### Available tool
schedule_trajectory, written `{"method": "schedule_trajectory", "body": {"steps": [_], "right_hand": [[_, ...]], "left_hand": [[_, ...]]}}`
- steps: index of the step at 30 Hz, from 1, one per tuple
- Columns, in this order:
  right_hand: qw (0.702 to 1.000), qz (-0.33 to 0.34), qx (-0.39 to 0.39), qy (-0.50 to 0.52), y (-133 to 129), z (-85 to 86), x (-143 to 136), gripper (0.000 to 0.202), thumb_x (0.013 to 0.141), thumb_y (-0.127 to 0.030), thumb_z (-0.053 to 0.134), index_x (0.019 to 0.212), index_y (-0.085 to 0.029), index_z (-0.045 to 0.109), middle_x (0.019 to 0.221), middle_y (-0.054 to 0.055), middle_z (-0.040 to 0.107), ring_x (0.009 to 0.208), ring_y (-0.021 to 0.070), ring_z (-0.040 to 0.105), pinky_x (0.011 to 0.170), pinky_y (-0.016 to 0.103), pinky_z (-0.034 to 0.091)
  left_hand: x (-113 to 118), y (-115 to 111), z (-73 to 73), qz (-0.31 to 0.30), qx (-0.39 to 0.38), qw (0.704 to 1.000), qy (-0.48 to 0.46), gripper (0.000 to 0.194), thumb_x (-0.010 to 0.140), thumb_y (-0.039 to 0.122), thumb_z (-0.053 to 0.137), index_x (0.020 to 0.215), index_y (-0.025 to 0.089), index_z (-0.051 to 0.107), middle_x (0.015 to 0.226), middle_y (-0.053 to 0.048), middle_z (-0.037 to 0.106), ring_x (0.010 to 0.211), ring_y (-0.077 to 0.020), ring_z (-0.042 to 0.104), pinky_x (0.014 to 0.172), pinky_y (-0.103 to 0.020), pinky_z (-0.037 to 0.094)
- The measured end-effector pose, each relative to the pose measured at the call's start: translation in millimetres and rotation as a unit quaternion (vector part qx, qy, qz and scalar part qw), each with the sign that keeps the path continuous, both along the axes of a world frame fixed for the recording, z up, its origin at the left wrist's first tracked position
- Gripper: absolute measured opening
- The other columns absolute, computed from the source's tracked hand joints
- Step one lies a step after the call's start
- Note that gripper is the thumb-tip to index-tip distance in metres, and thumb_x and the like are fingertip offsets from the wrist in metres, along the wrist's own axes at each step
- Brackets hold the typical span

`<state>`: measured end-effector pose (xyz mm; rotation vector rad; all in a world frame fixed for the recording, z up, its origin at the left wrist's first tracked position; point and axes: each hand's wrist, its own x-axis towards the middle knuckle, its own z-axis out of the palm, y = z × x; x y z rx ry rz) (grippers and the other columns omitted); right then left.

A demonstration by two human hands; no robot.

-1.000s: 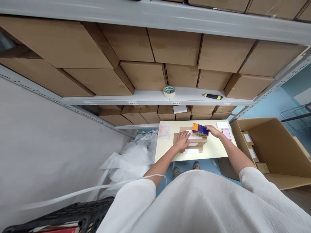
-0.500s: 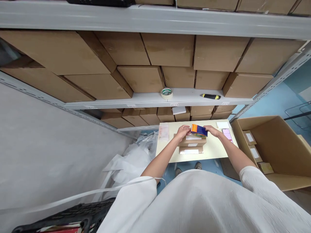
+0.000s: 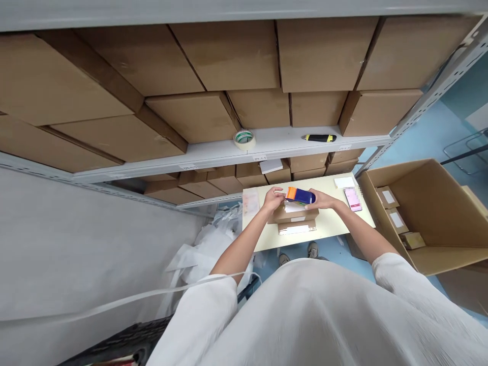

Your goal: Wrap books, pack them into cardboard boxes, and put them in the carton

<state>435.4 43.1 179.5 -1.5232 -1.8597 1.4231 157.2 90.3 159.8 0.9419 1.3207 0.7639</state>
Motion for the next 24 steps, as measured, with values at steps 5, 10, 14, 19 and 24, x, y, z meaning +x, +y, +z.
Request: {"method": "schedule_trajectory", "body": {"steps": [5,10,14,19,24], "right_hand": [[0.988,0.024,0.059,-0.139,-3,8.2,-9,0.065,0.068,-0.029,0.085,0.129,-0.025,0.063,0.116,0.007,0.075,0.099,0.0275,0.068,0.088,0.034,0.049],[0.978,0.074,0.099,-0.17,-4,13.6,-15,0.074,0.066,-0.022,0.082,0.138,-0.026,0.062,0.124,0.008,0.076,0.108,0.0309,0.068,0.097,0.036,0.047],[0.967,0.104,0.108,-0.206,-5,19.8,-21,0.063,0.068,-0.027,0.082,0.129,-0.023,0.065,0.117,0.009,0.075,0.107,0.0319,0.068,0.097,0.038,0.046],[0.958,0.114,0.1,-0.243,-5,34.0,-30,0.056,0.068,-0.027,0.083,0.121,-0.023,0.064,0.113,0.009,0.076,0.106,0.0322,0.068,0.099,0.038,0.044],[0.946,0.14,0.091,-0.278,-5,45.5,-25,0.051,0.071,-0.029,0.079,0.118,-0.023,0.061,0.116,0.009,0.077,0.106,0.0319,0.07,0.099,0.038,0.044]], "left_hand": [[-5,-2,-3.2,0.004,0.019,1.0,0.015,0.041,0.071,0.005,0.074,0.105,0.022,0.059,0.073,0.002,0.072,0.063,-0.0133,0.067,0.062,-0.023,0.047],[-11,-10,-7.0,-0.013,0.045,0.998,0.037,0.043,0.071,0.006,0.072,0.106,0.025,0.054,0.071,0.007,0.069,0.06,-0.0119,0.063,0.055,-0.021,0.04],[-16,-14,-8.8,-0.001,0.053,0.998,0.036,0.042,0.074,0.007,0.07,0.102,0.027,0.047,0.07,0.007,0.068,0.062,-0.0126,0.063,0.057,-0.021,0.041],[-22,-14,-15.3,0.003,0.054,0.998,0.029,0.044,0.073,0.008,0.072,0.1,0.027,0.043,0.071,0.008,0.068,0.061,-0.0116,0.063,0.056,-0.019,0.04],[-44,-10,-30.4,0.052,0.062,0.996,0.028,0.048,0.067,0.007,0.074,0.096,0.028,0.042,0.069,0.01,0.064,0.062,-0.012,0.065,0.06,-0.02,0.043]]}}
